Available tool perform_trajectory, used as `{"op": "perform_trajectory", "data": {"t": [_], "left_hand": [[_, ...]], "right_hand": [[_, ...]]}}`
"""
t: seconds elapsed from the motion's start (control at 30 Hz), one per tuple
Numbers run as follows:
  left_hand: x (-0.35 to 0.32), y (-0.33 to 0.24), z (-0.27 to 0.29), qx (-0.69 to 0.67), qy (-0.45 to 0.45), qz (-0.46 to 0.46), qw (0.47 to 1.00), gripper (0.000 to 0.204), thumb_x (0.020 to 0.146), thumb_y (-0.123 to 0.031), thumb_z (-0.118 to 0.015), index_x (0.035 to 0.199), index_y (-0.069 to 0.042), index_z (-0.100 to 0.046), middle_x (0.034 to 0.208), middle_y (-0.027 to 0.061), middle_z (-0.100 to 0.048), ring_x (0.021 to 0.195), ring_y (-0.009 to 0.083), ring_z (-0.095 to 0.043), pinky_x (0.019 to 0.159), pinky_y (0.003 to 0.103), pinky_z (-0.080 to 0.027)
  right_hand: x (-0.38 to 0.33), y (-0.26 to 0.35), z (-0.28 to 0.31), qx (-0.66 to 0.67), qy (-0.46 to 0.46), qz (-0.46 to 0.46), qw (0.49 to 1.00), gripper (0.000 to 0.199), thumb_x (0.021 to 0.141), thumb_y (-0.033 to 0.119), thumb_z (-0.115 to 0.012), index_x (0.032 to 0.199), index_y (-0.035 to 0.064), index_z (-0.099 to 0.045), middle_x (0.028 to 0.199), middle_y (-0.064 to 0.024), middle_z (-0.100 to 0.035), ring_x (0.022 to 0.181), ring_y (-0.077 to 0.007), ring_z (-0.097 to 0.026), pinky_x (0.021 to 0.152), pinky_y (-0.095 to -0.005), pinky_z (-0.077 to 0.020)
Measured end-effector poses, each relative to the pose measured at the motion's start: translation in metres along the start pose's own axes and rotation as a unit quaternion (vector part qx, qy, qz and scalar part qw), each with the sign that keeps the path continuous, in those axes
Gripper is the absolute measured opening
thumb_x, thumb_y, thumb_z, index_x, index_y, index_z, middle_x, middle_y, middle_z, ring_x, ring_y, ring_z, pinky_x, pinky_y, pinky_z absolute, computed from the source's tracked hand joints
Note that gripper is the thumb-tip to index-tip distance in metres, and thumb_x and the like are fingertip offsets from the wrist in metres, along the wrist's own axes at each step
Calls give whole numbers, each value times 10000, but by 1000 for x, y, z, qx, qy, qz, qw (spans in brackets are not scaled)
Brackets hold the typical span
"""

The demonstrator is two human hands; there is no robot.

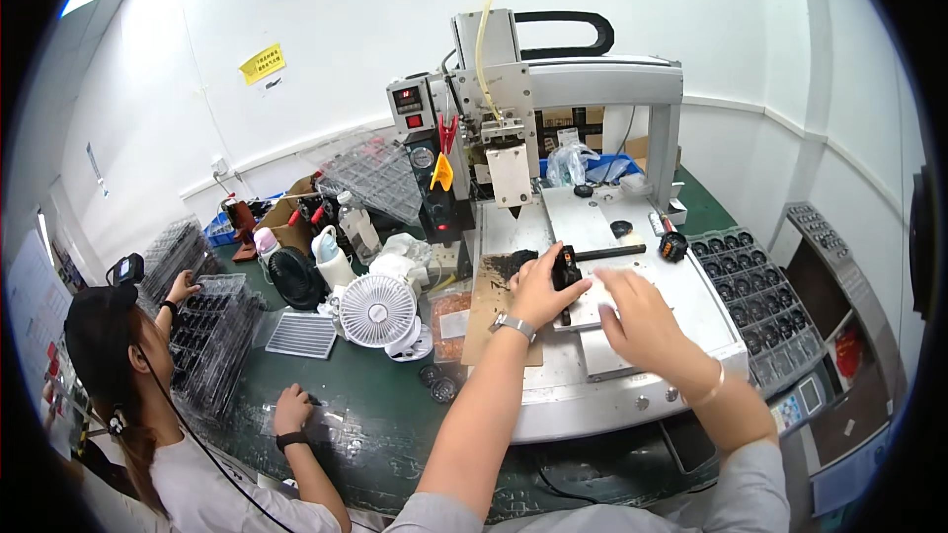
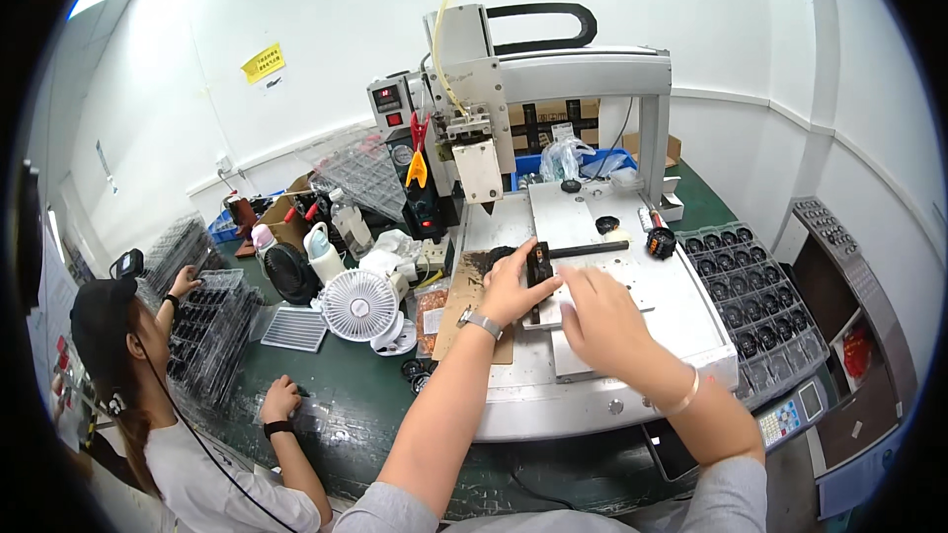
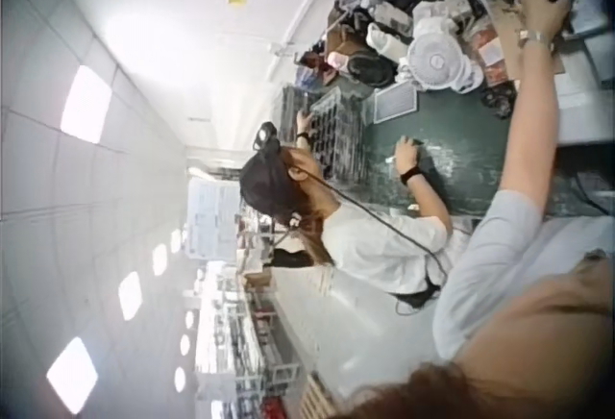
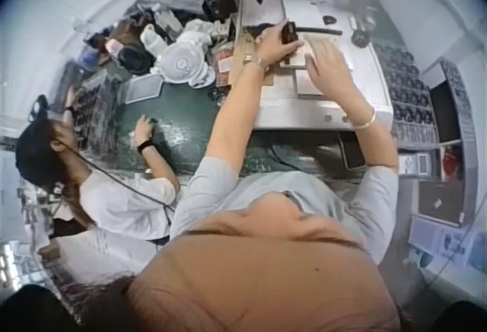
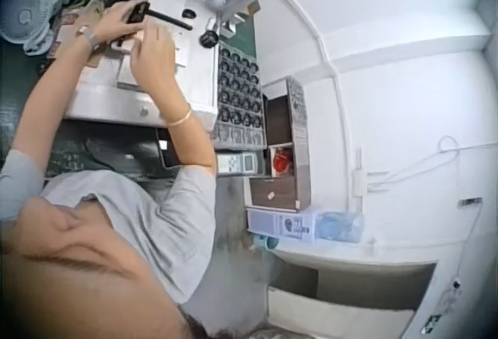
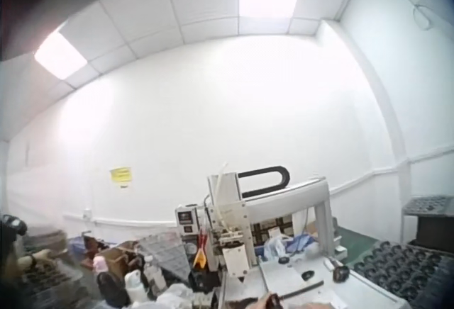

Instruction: The person operates an automated machine by placing electronic components into a fixture, pressing control buttons to activate the machine, and assembling the parts together by hand.

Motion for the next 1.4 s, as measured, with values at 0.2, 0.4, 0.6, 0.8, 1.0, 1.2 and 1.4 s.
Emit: {"op": "perform_trajectory", "data": {"t": [0.2,0.4,0.6,0.8,1.0,1.2,1.4], "left_hand": [[0,-6,4,-12,-16,-40,999,696,820,-509,-699,1398,-167,-517,1432,102,-503,1341,304,-409,1133,452,-244],[8,-11,4,-7,-16,-53,998,637,839,-486,-680,1368,-161,-535,1443,86,-485,1356,293,-384,1124,432,-209],[-1,-5,5,2,1,-37,999,696,875,-528,-619,1429,-136,-464,1437,114,-482,1307,314,-419,1085,446,-272],[-36,-54,54,184,-195,-199,943,592,893,-386,-620,1385,-84,-489,1249,135,-584,1176,346,-492,1017,450,-345],[-39,-11,69,316,-188,10,930,393,861,-349,-626,1144,-77,-633,1225,130,-585,1180,340,-500,1009,578,-306],[-41,-27,84,231,-173,-18,957,219,854,-232,-671,974,-49,-657,1020,123,-650,992,312,-603,909,500,-431],[-161,-179,130,-179,-296,-408,845,191,845,-83,-639,740,-37,-487,783,86,-566,782,279,-578,890,474,-499]], "right_hand": [[-141,44,17,-35,107,-13,994,453,696,79,-687,1133,-12,-609,1110,-186,-572,1037,-371,-551,919,-475,-435],[-190,25,-7,-113,124,-53,984,599,684,99,-678,1248,-47,-536,1267,-220,-528,1217,-389,-485,1040,-516,-362],[-189,15,-10,-115,43,-98,988,549,659,48,-606,1201,-30,-557,1299,-235,-505,1261,-394,-451,1086,-556,-280],[-205,7,-9,-114,0,-149,982,512,665,60,-592,1171,-15,-572,1303,-252,-494,1276,-437,-419,1096,-597,-234],[-212,3,-25,-128,-15,-144,981,536,672,60,-587,1202,-10,-544,1345,-257,-468,1325,-448,-381,1114,-607,-203],[-224,3,-55,-192,-16,-93,977,683,695,109,-633,1321,-18,-390,1430,-278,-369,1391,-481,-276,1149,-627,-71],[-241,-13,-61,-252,-55,-92,962,684,708,162,-677,1296,-13,-374,1457,-285,-327,1407,-491,-232,1155,-626,18]]}}
Point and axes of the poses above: each hand's wrist, its own x-axis towards the middle knuckle, its own z-axis out of the back of the hand, y = z × x, the point moved 8 cm from there along x, towards the middle knuckle
